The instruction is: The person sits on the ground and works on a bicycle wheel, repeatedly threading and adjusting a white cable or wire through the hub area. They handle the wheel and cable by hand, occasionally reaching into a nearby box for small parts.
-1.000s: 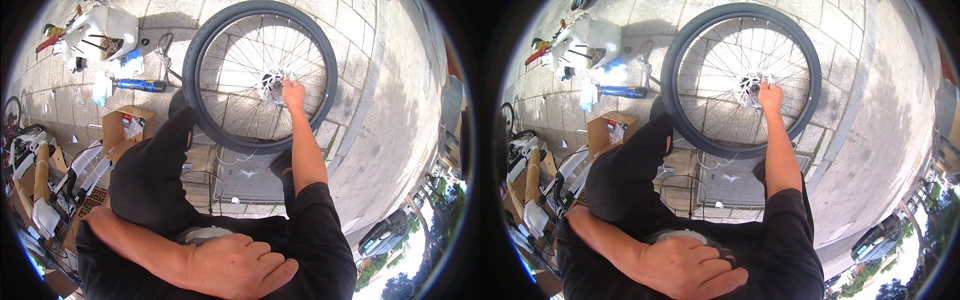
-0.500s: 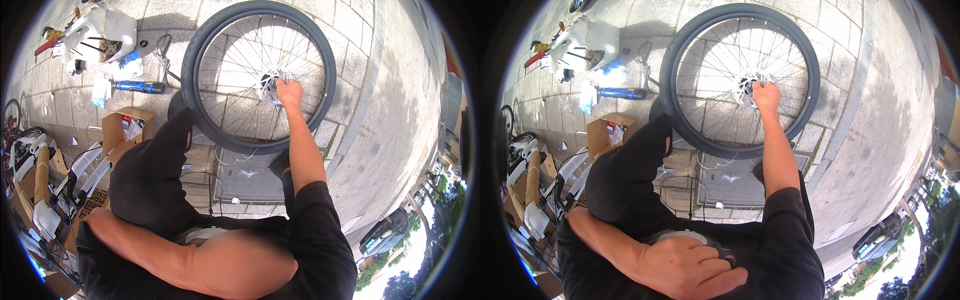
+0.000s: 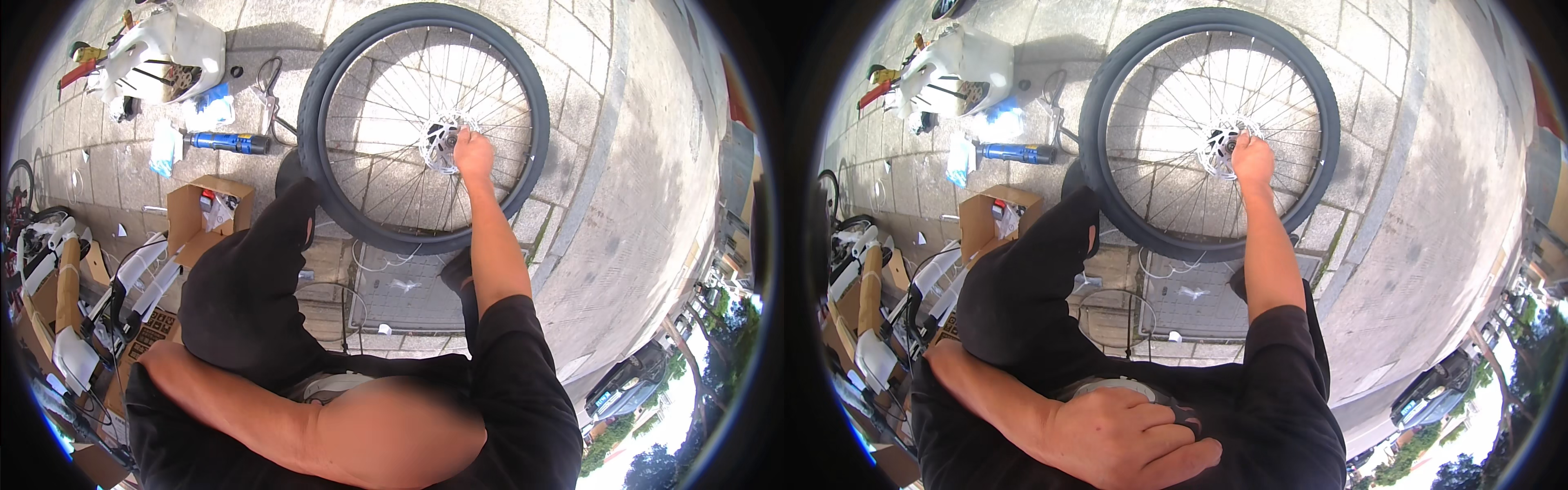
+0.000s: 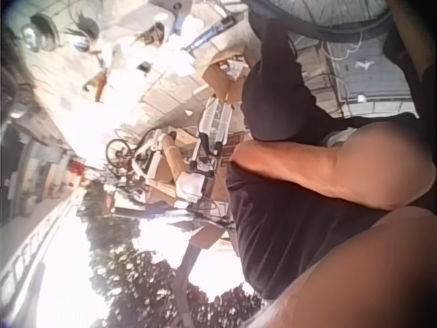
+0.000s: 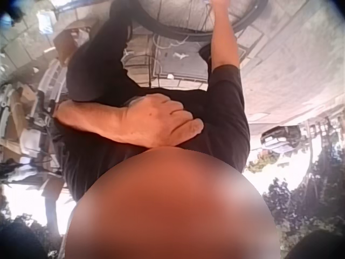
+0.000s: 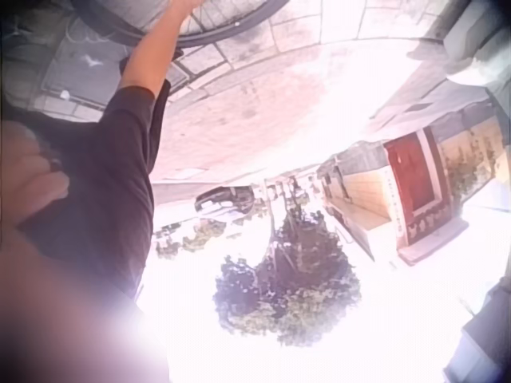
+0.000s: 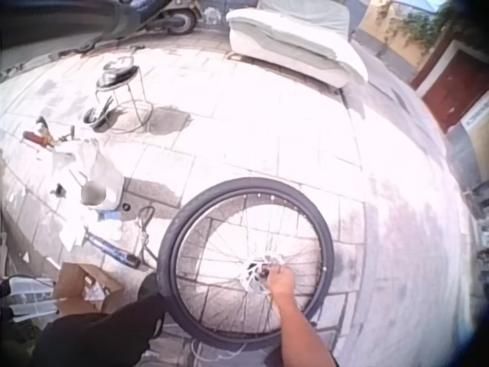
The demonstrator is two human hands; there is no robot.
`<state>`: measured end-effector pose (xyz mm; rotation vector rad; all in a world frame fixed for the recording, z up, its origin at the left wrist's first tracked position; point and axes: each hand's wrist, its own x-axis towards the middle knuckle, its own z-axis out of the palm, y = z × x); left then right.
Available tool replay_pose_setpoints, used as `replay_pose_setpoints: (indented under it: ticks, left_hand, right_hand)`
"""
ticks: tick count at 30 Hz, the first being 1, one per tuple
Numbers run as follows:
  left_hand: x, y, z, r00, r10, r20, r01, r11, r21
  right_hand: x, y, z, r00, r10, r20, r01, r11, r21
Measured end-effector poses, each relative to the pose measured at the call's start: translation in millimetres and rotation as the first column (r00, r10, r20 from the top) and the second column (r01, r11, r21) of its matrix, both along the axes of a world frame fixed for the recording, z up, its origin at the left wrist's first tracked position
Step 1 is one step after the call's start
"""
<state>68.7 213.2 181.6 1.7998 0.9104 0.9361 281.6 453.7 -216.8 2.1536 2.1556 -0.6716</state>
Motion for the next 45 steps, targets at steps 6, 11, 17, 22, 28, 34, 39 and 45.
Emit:
replay_pose_setpoints:
  ticks: [6, 11, 17, 22, 28, 34, 39, 45]
  left_hand:
    - [1.8, 13.9, 8.4, 0.999, 0.043, -0.002, -0.043, 0.996, -0.084]
    - [5.6, 3.6, 8.9, 0.991, 0.122, 0.057, -0.116, 0.988, -0.1]
    - [39.3, 6.1, -5.7, 0.97, 0.027, 0.24, 0.029, 0.973, -0.228]
    - [46.6, 13.4, 0.5, 0.987, -0.066, 0.15, 0.101, 0.965, -0.242]
    - [53.6, 23.0, 0.1, 0.981, -0.114, 0.155, 0.157, 0.939, -0.305]
    - [57.6, 21.0, 3.9, 0.985, -0.057, 0.164, 0.11, 0.937, -0.333]
    - [56.0, 15.6, -1.6, 0.991, -0.069, 0.117, 0.11, 0.913, -0.393]
    - [58.9, 15.3, -22.9, 0.979, 0.106, 0.173, 0.035, 0.752, -0.658]
  right_hand:
    - [3.0, -6.2, 31.0, 0.944, -0.228, -0.24, 0.204, 0.971, -0.122]
    - [-20.6, 4.1, 30.9, 0.982, -0.144, -0.121, 0.132, 0.986, -0.103]
    - [1.1, -7.5, 26.7, 0.999, 0.036, -0.013, -0.038, 0.973, -0.23]
    - [-4.8, -4.2, 36.7, 0.995, 0.004, -0.1, -0.028, 0.971, -0.239]
    - [-14.4, -1.1, 36.8, 0.984, -0.113, -0.14, 0.083, 0.975, -0.207]
    - [-15.6, -8.0, 29.1, 0.99, -0.065, -0.129, 0.042, 0.984, -0.17]
    - [-8.1, -6.9, 36.0, 0.991, 0.132, -0.016, -0.132, 0.969, -0.211]
    - [-5.0, -7.1, 136.6, 0.978, 0.081, -0.193, -0.108, 0.985, -0.136]
